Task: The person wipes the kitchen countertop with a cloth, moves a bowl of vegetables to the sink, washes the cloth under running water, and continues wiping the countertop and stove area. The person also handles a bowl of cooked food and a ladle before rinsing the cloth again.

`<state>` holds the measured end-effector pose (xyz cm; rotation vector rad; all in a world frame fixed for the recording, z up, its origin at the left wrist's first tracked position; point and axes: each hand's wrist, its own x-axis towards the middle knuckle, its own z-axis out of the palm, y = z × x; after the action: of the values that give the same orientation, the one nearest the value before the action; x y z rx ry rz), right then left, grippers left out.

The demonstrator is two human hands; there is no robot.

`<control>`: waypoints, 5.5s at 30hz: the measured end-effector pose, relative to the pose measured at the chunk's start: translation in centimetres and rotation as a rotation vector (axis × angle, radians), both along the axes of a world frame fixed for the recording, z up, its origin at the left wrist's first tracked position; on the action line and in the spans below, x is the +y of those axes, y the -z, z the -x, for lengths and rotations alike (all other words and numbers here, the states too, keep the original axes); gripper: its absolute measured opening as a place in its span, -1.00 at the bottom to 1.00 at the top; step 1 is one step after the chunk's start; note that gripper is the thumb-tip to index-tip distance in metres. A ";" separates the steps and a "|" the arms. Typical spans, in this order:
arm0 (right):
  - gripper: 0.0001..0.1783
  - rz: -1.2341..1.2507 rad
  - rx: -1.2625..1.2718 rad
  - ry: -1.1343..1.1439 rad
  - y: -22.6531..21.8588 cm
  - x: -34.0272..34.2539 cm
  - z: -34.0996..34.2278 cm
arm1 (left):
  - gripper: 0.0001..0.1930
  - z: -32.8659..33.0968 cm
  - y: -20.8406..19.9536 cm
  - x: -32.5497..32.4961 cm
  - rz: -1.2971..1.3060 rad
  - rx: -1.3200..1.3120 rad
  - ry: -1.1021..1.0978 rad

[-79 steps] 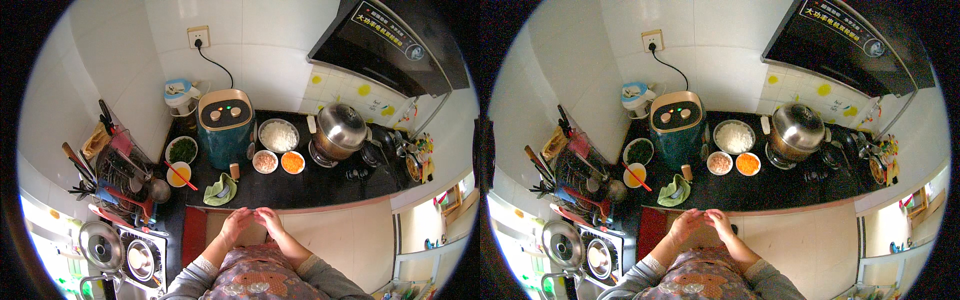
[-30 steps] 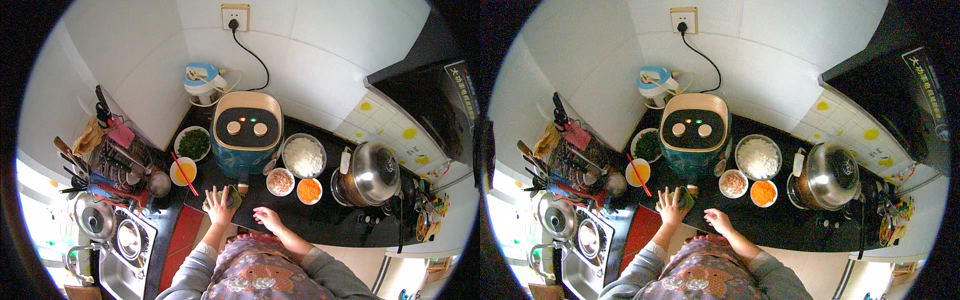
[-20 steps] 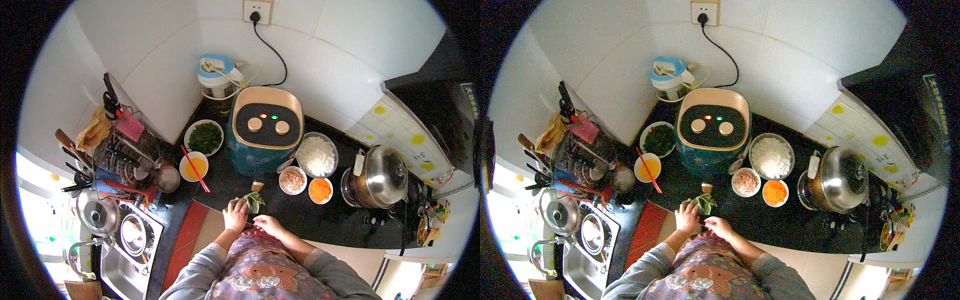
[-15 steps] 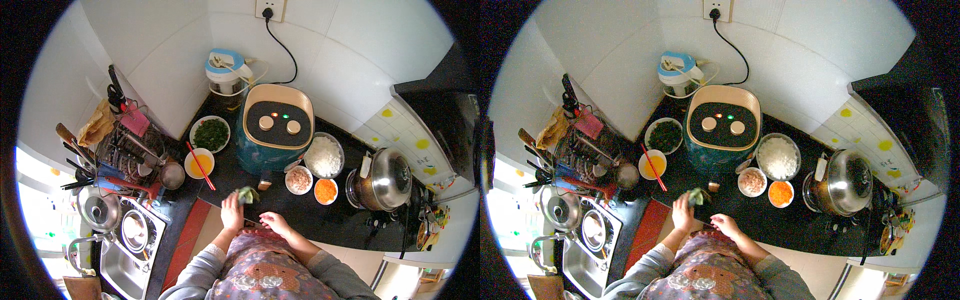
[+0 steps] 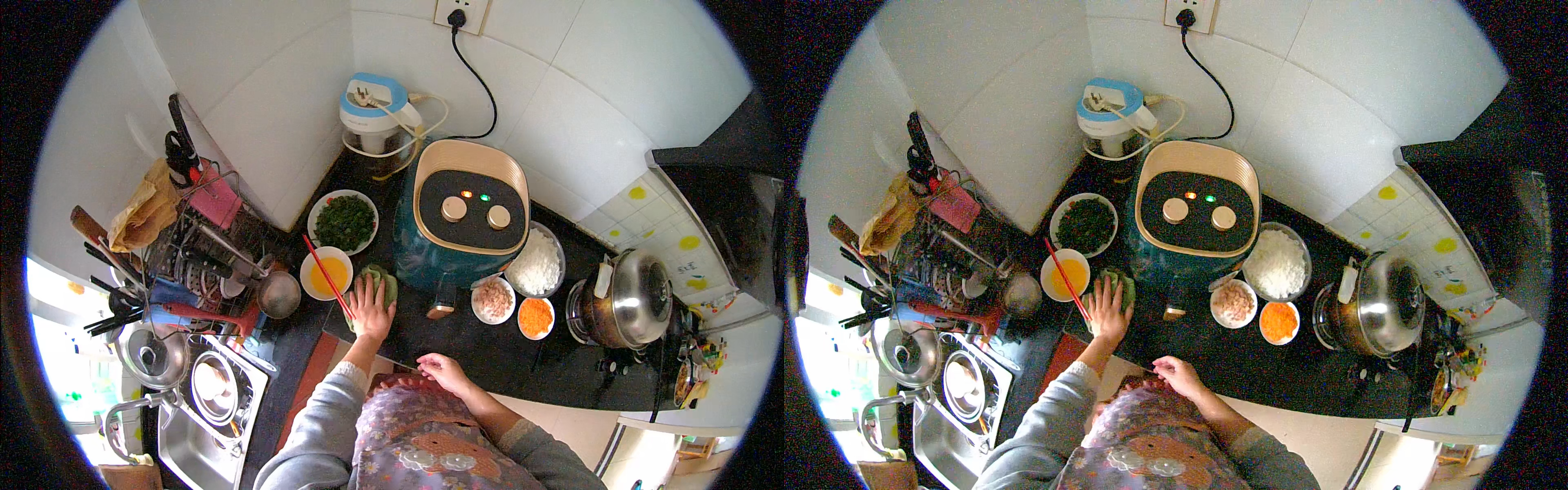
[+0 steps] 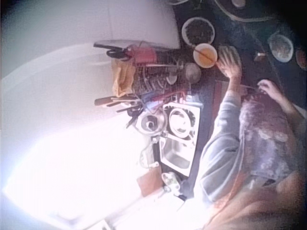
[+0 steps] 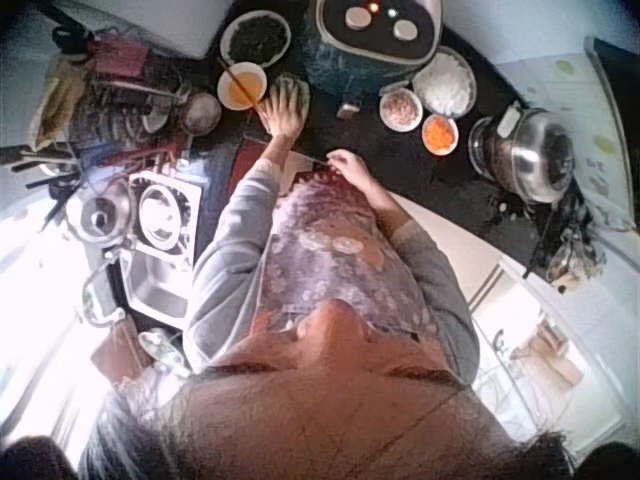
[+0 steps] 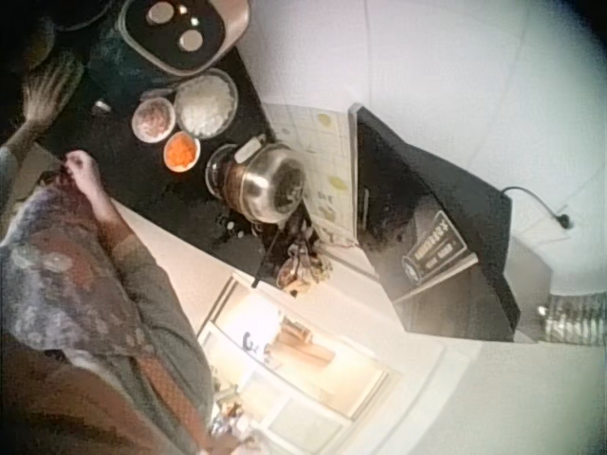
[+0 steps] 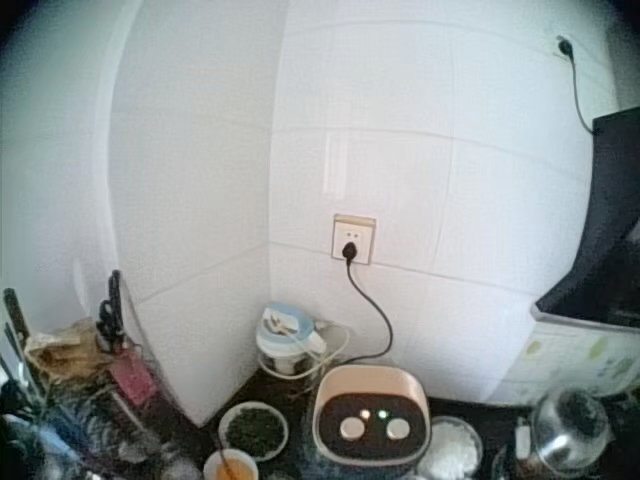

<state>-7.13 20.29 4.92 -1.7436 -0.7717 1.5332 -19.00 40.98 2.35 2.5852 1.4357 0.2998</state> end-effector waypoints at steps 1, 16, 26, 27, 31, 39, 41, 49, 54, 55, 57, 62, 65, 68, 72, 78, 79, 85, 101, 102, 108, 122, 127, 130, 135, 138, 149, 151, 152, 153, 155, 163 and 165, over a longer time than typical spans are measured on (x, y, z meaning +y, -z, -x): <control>-0.76 -0.004 -0.008 0.007 -0.1 0.3 -0.2 | -0.34 -0.9 0.4 0.7 -0.005 -0.015 -0.023; -0.76 0.047 0.057 0.064 1.2 -1.3 1.3 | -0.35 -1.8 0.2 -8.9 0.099 -0.128 0.200; -0.78 0.022 0.152 0.058 1.2 -4.4 2.9 | -0.59 4.7 -1.7 -9.5 0.054 -0.437 0.048; -0.78 0.009 0.140 0.034 1.2 -4.6 3.1 | -0.58 6.2 -2.3 -9.9 0.040 -0.431 -0.013; -0.77 0.000 0.129 -0.056 1.0 -4.1 4.3 | -0.48 13.6 0.9 -9.4 -0.237 -0.367 -0.221; -0.76 -0.006 0.132 -0.105 1.7 -4.5 5.1 | -0.47 18.9 1.9 -4.0 -0.314 -0.115 -0.681; -0.76 0.001 0.125 -0.101 1.8 -4.9 4.7 | -0.48 19.3 3.6 -4.1 -0.298 -0.152 -0.669; -0.80 -0.040 0.119 -0.002 1.9 -5.4 3.4 | -0.56 21.7 3.9 -7.0 -0.302 0.030 -0.719; -0.77 -0.050 0.145 -0.137 2.6 -3.4 4.9 | -0.54 22.6 3.7 -4.5 -0.244 0.017 -0.805; -0.77 -0.053 0.140 -0.145 2.2 -2.6 5.1 | -0.54 22.5 3.7 -4.4 -0.242 0.007 -0.793; -0.78 -0.061 0.134 -0.158 1.6 -1.2 5.3 | -0.54 21.8 4.8 -5.1 -0.298 0.003 -0.686; -0.78 -0.099 0.144 -0.074 1.8 -0.4 3.8 | -0.47 11.4 4.9 -9.0 -0.111 -0.245 -0.402; -0.78 -0.059 0.158 0.008 1.7 -1.7 2.0 | -0.40 7.5 5.4 -10.9 0.053 -0.527 -0.597; -0.79 0.024 0.146 0.116 1.5 -3.9 0.5 | -0.41 8.6 6.4 -10.5 -0.105 -0.438 -0.549; -0.79 0.041 0.180 0.248 2.5 -6.9 -1.0 | -0.55 7.7 2.6 -11.3 -0.127 -0.463 -0.303; -0.78 0.024 0.151 0.283 1.2 -7.7 -0.8 | -0.61 0.5 1.0 -11.2 -0.014 -0.321 -0.045; -0.78 0.005 0.150 0.306 1.3 -7.7 -0.9 | -0.62 -0.4 1.5 -11.6 -0.049 -0.332 -0.026; -0.77 -0.056 0.173 0.451 3.1 -10.2 -2.0 | -0.64 -7.0 1.5 -16.0 0.020 -0.330 0.122; -0.32 -0.417 -1.263 -0.054 -0.2 -4.7 -5.1 | -0.59 -4.5 -1.1 -12.1 -0.057 -0.477 0.326; -0.26 -0.377 -1.232 -0.058 0.3 -3.2 -5.2 | -0.55 -3.4 -0.6 -10.6 -0.114 -0.422 0.275; -0.17 -0.221 -1.296 -0.143 2.2 -0.8 -3.4 | -0.38 -0.8 1.7 -7.2 -0.055 -0.340 0.183; -0.42 -0.452 -1.194 -0.139 2.2 8.1 1.1 | -0.34 0.2 2.6 -6.5 0.034 -0.550 0.160; -0.34 -0.279 -1.246 -0.048 2.3 6.9 1.0 | -0.34 0.2 2.7 -6.3 0.036 -0.527 0.192; -0.25 -0.136 -1.277 -0.009 2.1 5.5 0.2 | -0.38 0.2 2.8 -6.4 -0.007 -0.479 0.203; -0.28 -0.121 -1.340 0.105 2.6 4.6 -2.4 | -0.43 -0.2 2.2 -6.8 -0.015 -0.385 0.227; -0.31 -0.132 -1.352 0.164 2.6 4.7 -2.9 | -0.39 -0.8 2.1 -6.7 -0.012 -0.329 0.223; -0.41 -0.022 -1.410 0.149 3.5 -6.6 -5.4 | -0.41 -0.7 2.4 -6.9 -0.048 -0.266 0.222; -0.43 0.029 -1.410 0.164 3.5 -8.1 -6.6 | -0.41 -0.6 2.7 -6.8 -0.068 -0.257 0.234; -0.42 0.031 -1.410 0.191 3.6 -8.7 -7.2 | -0.41 -0.5 2.8 -6.7 -0.078 -0.252 0.238; -0.42 0.034 -1.409 0.220 3.7 -9.1 -7.7 | -0.42 -0.5 2.8 -6.7 -0.081 -0.250 0.245; -0.52 -0.044 -1.419 0.308 3.9 -9.6 -8.3 | -0.42 -0.5 2.8 -6.7 -0.087 -0.246 0.255; -0.56 -0.498 -1.401 0.388 4.6 -11.3 -8.1 | -0.44 -0.9 2.9 -6.9 -0.122 -0.234 0.283; -0.56 -0.545 -1.390 0.378 3.8 -12.0 -8.1 | -0.44 -0.6 2.8 -6.9 -0.154 -0.245 0.299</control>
<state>0.94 8.24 1.12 -2.1461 -1.2000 -0.3385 -18.41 34.07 -0.47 2.7168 0.9642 0.6781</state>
